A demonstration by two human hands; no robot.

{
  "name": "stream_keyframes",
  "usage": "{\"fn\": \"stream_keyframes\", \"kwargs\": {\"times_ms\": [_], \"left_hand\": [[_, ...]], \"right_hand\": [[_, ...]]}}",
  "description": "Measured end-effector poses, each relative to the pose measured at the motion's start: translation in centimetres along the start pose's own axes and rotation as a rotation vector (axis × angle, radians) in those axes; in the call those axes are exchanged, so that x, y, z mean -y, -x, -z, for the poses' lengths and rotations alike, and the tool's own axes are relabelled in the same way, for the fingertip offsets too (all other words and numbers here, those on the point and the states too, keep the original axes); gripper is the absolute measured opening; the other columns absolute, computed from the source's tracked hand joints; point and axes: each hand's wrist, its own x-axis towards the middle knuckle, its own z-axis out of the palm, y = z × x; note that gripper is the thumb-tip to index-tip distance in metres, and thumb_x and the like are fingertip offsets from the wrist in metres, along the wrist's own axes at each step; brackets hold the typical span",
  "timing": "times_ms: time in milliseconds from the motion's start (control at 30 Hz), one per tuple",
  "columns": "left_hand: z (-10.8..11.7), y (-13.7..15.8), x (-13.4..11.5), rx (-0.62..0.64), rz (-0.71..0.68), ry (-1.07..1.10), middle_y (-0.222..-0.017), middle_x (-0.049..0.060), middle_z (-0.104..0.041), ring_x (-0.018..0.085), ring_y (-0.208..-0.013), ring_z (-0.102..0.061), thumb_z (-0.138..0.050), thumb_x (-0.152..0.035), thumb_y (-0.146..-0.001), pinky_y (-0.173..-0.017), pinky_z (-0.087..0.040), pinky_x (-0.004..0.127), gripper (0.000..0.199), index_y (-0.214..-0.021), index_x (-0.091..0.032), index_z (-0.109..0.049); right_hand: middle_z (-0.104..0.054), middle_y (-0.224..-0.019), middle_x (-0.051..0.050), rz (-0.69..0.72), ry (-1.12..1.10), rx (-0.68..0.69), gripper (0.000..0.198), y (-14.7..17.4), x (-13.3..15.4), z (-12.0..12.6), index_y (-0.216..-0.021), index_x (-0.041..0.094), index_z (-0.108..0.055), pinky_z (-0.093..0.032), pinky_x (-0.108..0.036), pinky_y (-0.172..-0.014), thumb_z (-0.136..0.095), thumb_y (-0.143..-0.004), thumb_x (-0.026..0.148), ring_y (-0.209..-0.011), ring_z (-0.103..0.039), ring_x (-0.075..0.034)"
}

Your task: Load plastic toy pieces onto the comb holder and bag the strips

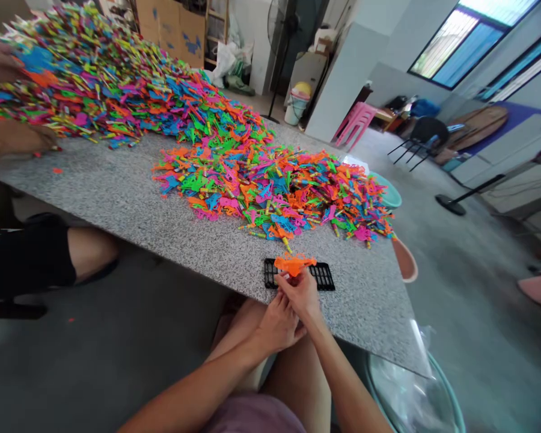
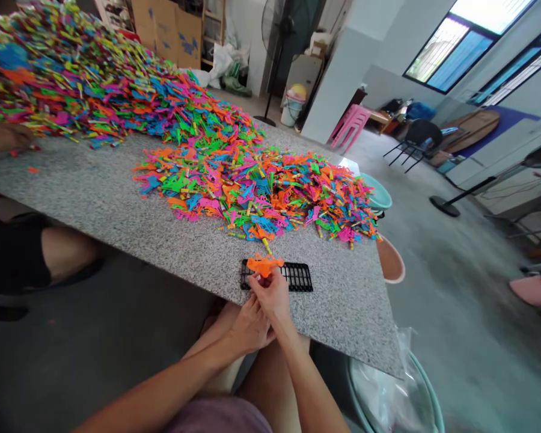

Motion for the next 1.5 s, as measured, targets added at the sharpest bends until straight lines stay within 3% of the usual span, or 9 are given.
{"fn": "stream_keyframes", "kwargs": {"times_ms": [200, 367, 500, 667, 800, 933, 1000, 1167, 1500], "left_hand": [[-0.9, 0.2, 0.0, 0.024, 0.019, 0.018, -0.137, 0.02, -0.055, 0.037, -0.132, -0.045, -0.052, -0.04, -0.089, -0.111, -0.027, 0.058, 0.061, -0.143, -0.011, -0.041], [-1.8, 0.2, 0.1, 0.055, 0.011, 0.046, -0.131, 0.013, -0.061, 0.033, -0.125, -0.052, -0.048, -0.037, -0.092, -0.11, -0.032, 0.054, 0.052, -0.141, -0.019, -0.045], [-1.7, 0.0, 0.0, 0.081, 0.029, 0.066, -0.127, 0.012, -0.064, 0.033, -0.119, -0.057, -0.046, -0.034, -0.092, -0.107, -0.038, 0.05, 0.047, -0.136, -0.018, -0.051], [0.9, 0.2, -0.5, 0.059, 0.039, 0.065, -0.123, 0.015, -0.065, 0.036, -0.116, -0.059, -0.05, -0.033, -0.09, -0.099, -0.046, 0.05, 0.045, -0.13, -0.013, -0.055], [4.8, 2.4, 0.5, -0.001, -0.031, 0.086, -0.129, 0.014, -0.061, 0.03, -0.12, -0.057, -0.055, -0.035, -0.09, -0.099, -0.049, 0.043, 0.042, -0.127, -0.017, -0.055], [7.5, 2.7, 3.2, -0.37, 0.239, 0.196, -0.111, 0.008, -0.068, 0.021, -0.105, -0.065, -0.049, -0.03, -0.096, -0.094, -0.053, 0.037, 0.028, -0.121, -0.022, -0.055], [7.9, 1.3, 4.5, -0.437, 0.374, 0.175, -0.109, 0.01, -0.068, 0.024, -0.103, -0.065, -0.054, -0.035, -0.094, -0.09, -0.054, 0.042, 0.032, -0.121, -0.018, -0.055], [7.6, -1.7, 5.5, -0.365, 0.298, 0.181, -0.081, 0.004, -0.07, 0.02, -0.08, -0.067, -0.053, -0.039, -0.095, -0.076, -0.057, 0.034, 0.026, -0.084, -0.02, -0.066], [6.9, -0.6, 6.1, -0.414, 0.27, 0.118, -0.088, 0.007, -0.071, 0.02, -0.08, -0.068, -0.051, -0.042, -0.096, -0.079, -0.057, 0.034, 0.031, -0.09, -0.018, -0.072]], "right_hand": [[-0.072, -0.08, -0.006, -0.06, -0.012, 0.095, 0.023, 0.3, -0.7, -0.9, -0.086, 0.019, -0.063, -0.057, -0.034, -0.064, -0.066, -0.074, 0.038, -0.064, -0.069, -0.02], [-0.071, -0.069, -0.009, -0.023, 0.565, 0.087, 0.018, 0.0, -0.1, -0.6, -0.071, 0.019, -0.069, -0.052, -0.034, -0.065, -0.07, -0.075, 0.036, -0.068, -0.068, -0.025], [-0.071, -0.073, -0.01, 0.116, 0.8, 0.113, 0.013, -0.3, 0.0, -1.1, -0.075, 0.019, -0.07, -0.05, -0.032, -0.067, -0.07, -0.077, 0.032, -0.075, -0.067, -0.026], [-0.072, -0.079, -0.006, 0.15, 0.696, 0.188, 0.01, -0.3, -0.1, -0.7, -0.084, 0.02, -0.07, -0.052, -0.032, -0.073, -0.071, -0.075, 0.026, -0.077, -0.067, -0.022], [-0.07, -0.105, -0.006, 0.218, 0.376, 0.223, 0.034, -0.8, -0.9, 2.9, -0.109, 0.021, -0.068, -0.056, -0.032, -0.073, -0.069, -0.076, 0.027, -0.088, -0.067, -0.02], [-0.064, -0.124, -0.011, 0.374, 0.507, 0.015, 0.033, -1.4, -3.4, 4.8, -0.118, 0.02, -0.067, -0.051, -0.043, -0.097, -0.054, -0.088, 0.024, -0.115, -0.058, -0.025], [-0.062, -0.129, -0.011, 0.426, 0.635, -0.021, 0.036, -1.3, -4.7, 4.3, -0.124, 0.018, -0.065, -0.044, -0.046, -0.106, -0.047, -0.092, 0.021, -0.124, -0.052, -0.026], [-0.056, -0.139, -0.011, 0.465, 0.762, -0.066, 0.04, -0.5, -5.8, 2.4, -0.13, 0.016, -0.061, -0.042, -0.045, -0.109, -0.037, -0.097, 0.018, -0.133, -0.044, -0.024], [-0.052, -0.142, -0.011, 0.469, 0.838, -0.079, 0.041, 0.3, -6.2, 2.1, -0.132, 0.014, -0.058, -0.04, -0.041, -0.108, -0.039, -0.096, 0.013, -0.137, -0.04, -0.025]]}}
